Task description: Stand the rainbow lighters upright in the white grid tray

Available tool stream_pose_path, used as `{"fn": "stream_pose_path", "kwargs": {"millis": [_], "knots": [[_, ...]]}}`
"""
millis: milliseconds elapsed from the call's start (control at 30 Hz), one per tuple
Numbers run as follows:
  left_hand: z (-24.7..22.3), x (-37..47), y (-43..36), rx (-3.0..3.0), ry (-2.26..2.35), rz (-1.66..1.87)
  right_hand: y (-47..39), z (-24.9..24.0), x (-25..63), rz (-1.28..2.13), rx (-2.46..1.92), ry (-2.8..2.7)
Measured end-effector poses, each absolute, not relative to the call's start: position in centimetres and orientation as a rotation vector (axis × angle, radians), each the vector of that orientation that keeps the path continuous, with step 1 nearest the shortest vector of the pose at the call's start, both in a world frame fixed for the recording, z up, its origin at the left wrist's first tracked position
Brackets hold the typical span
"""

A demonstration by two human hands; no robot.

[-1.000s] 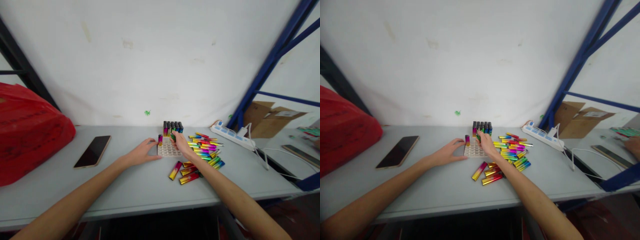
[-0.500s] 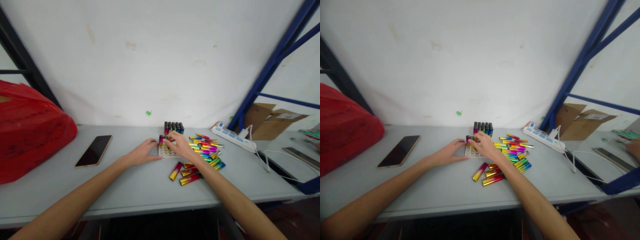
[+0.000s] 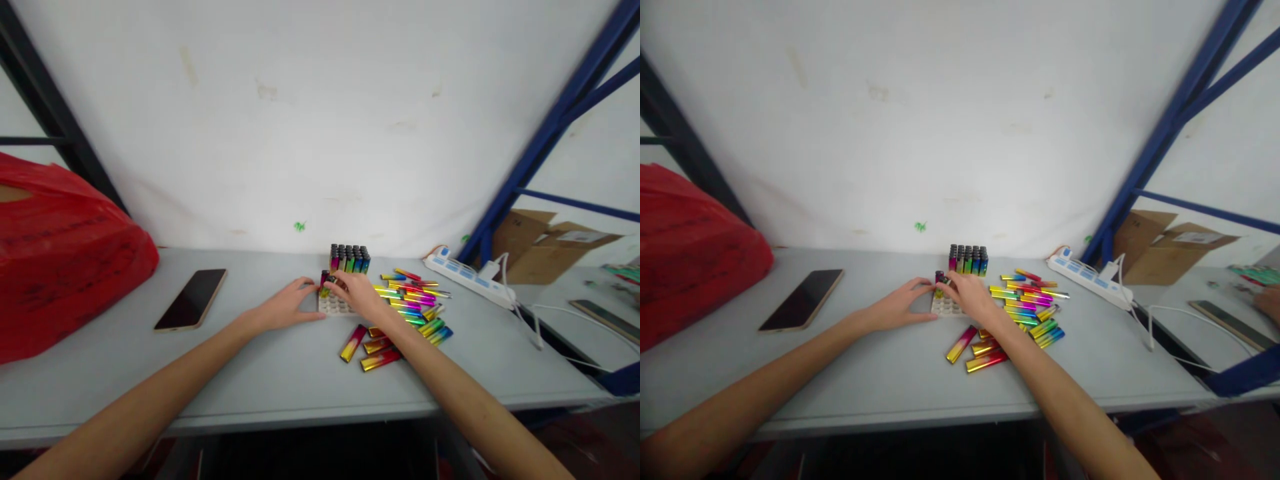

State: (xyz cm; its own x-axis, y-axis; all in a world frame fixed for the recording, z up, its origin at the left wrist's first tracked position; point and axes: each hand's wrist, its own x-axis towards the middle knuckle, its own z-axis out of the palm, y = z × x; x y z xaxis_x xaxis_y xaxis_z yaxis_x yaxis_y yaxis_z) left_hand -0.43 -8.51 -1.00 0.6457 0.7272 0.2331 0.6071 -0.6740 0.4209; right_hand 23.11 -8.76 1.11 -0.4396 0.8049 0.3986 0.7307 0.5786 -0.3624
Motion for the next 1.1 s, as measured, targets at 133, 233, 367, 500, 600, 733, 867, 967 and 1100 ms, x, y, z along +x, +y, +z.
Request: {"fn": "stream_pose_path", "kwargs": {"millis": [133,233,367,500,600,733,867,967,1100], "knots": [[-1.1,-0.5,-8.4,2.566,1.081,0.554,-9.5,2.0,22.9,-0.054,-1.421,-2.362],[-1.1,-0.4,-8.4,2.565,1.091,0.566,-9.9,3.0,23.4,-0.117,-1.467,-2.365],[-1.1,-0.4,-8.3,2.575,1.080,0.568,-9.2,4.4,25.9,-0.212,-1.610,-2.195],[-0.9,-0.4,-8.5,2.577,1.103,0.548,-7.4,4.5,30.4,-0.263,-1.858,-2.024],[-0.8,-0.4,-8.5,2.574,1.113,0.541,-6.1,3.5,33.3,-0.192,-2.056,-2.076],[-0.8,-0.4,-8.6,2.572,1.117,0.533,-5.3,2.3,34.6,-0.043,-2.164,-2.199],[-0.7,-0.4,-8.5,2.570,1.114,0.511,-5.5,2.2,33.7,-0.029,-2.176,-2.212],[-0.8,-0.4,-8.5,2.574,1.110,0.508,-5.5,2.3,33.0,-0.097,-2.104,-2.227],[-0.9,-0.4,-8.4,2.576,1.109,0.508,-5.3,2.4,32.3,-0.168,-1.895,-2.132]]}}
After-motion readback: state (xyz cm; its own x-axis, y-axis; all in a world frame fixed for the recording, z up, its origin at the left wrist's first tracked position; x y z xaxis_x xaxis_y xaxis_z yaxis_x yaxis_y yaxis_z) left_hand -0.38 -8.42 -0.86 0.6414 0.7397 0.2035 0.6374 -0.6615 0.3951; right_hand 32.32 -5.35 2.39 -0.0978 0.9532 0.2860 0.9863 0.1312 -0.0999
